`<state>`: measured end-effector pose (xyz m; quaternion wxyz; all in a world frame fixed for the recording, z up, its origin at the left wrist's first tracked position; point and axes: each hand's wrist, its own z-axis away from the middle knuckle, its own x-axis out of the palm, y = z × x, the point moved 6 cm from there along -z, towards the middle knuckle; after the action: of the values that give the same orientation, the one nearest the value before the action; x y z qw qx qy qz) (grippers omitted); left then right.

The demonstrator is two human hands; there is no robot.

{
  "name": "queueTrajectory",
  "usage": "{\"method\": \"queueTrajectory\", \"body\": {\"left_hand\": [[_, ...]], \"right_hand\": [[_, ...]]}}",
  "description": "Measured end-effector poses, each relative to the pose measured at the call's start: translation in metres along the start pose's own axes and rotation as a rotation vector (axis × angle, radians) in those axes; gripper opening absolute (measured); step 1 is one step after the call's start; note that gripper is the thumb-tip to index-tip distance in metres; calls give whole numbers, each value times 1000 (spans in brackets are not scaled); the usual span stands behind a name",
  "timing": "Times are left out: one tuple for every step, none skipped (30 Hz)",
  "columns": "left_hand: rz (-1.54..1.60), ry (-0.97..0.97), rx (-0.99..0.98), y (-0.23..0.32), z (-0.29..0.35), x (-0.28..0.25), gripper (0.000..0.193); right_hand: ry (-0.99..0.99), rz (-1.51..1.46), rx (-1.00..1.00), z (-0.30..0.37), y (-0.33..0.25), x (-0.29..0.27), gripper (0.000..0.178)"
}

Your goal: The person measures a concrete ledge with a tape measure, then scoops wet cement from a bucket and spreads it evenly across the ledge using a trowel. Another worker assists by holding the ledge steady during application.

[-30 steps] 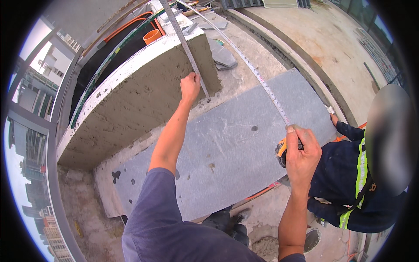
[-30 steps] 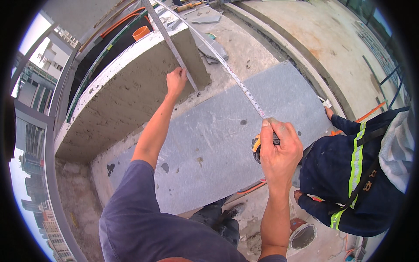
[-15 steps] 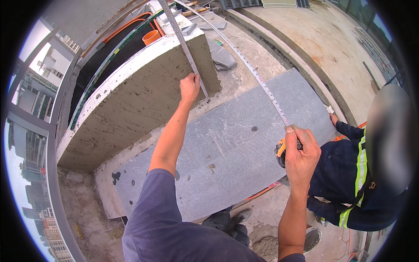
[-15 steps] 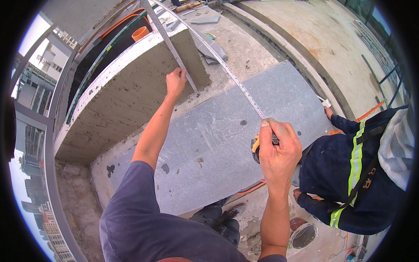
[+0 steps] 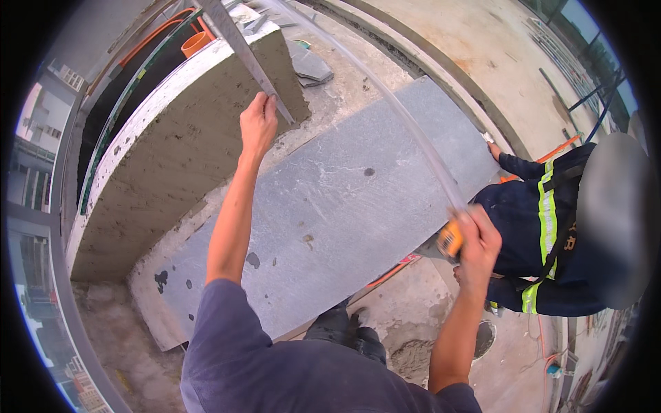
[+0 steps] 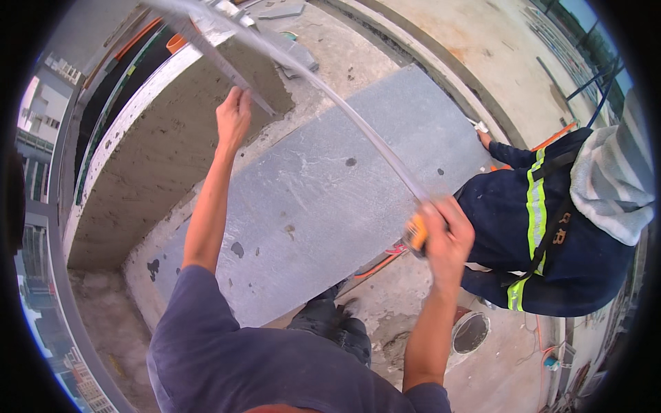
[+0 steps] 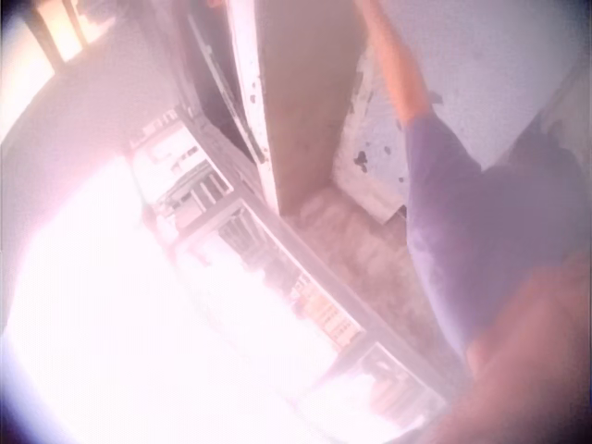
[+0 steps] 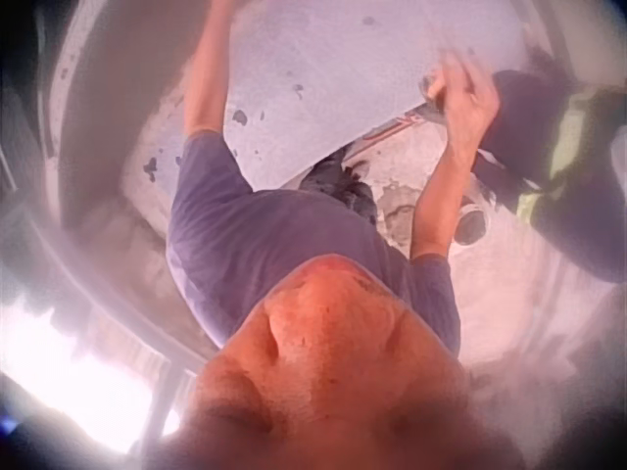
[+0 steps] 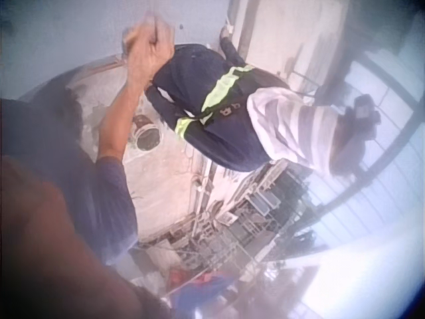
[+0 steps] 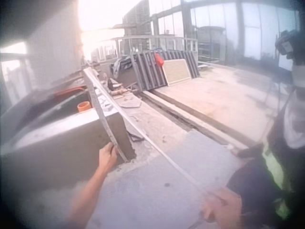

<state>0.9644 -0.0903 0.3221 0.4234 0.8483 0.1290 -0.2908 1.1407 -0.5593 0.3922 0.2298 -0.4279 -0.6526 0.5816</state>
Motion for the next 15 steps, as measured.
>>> {"method": "queueTrajectory", "body": {"left_hand": [[42, 70, 147, 16, 12, -23, 15], [76, 139, 290, 28, 29, -48, 14], [111, 201, 427, 40, 52, -74, 12], [132, 146, 368, 42, 76, -97, 11], [165, 94, 306, 47, 99, -124, 11], [189, 47, 247, 48, 125, -150, 12], [104, -88, 90, 40, 152, -171, 19], [94, -147, 25, 30, 183, -195, 19], [79, -202, -40, 18, 215, -219, 20], [65, -254, -104, 6, 247, -242, 21], [21, -237, 16, 3, 281, -267, 22], [-18, -268, 65, -2, 316, -288, 20], [-57, -302, 109, -5, 351, -303, 18], [-95, -344, 157, -2, 383, -320, 17], [-136, -528, 158, 8, 412, -330, 16]], "right_hand": [[-12, -66, 79, 19, 16, -28, 24], [-2, -98, 196, 42, 39, -58, 26], [-14, -108, 255, 67, 53, -86, 25], [-9, -103, 306, 89, 40, -92, 23], [-72, 66, 287, 119, 72, -133, 22], [-95, 88, 394, 151, 78, -151, 21], [-106, 107, 495, 182, 79, -165, 19], [-128, 123, 591, 213, 81, -177, 18], [-182, 127, 659, 243, 86, -189, 18], [-236, 132, 723, 273, 92, -202, 18], [-297, 139, 786, 302, 96, -210, 19], [-342, 140, 829, 326, 96, -209, 20], [-389, 146, 873, 350, 93, -210, 22], [-430, 149, 917, 378, 92, -207, 25], [-504, 113, 928, 405, 95, -202, 27]]}}
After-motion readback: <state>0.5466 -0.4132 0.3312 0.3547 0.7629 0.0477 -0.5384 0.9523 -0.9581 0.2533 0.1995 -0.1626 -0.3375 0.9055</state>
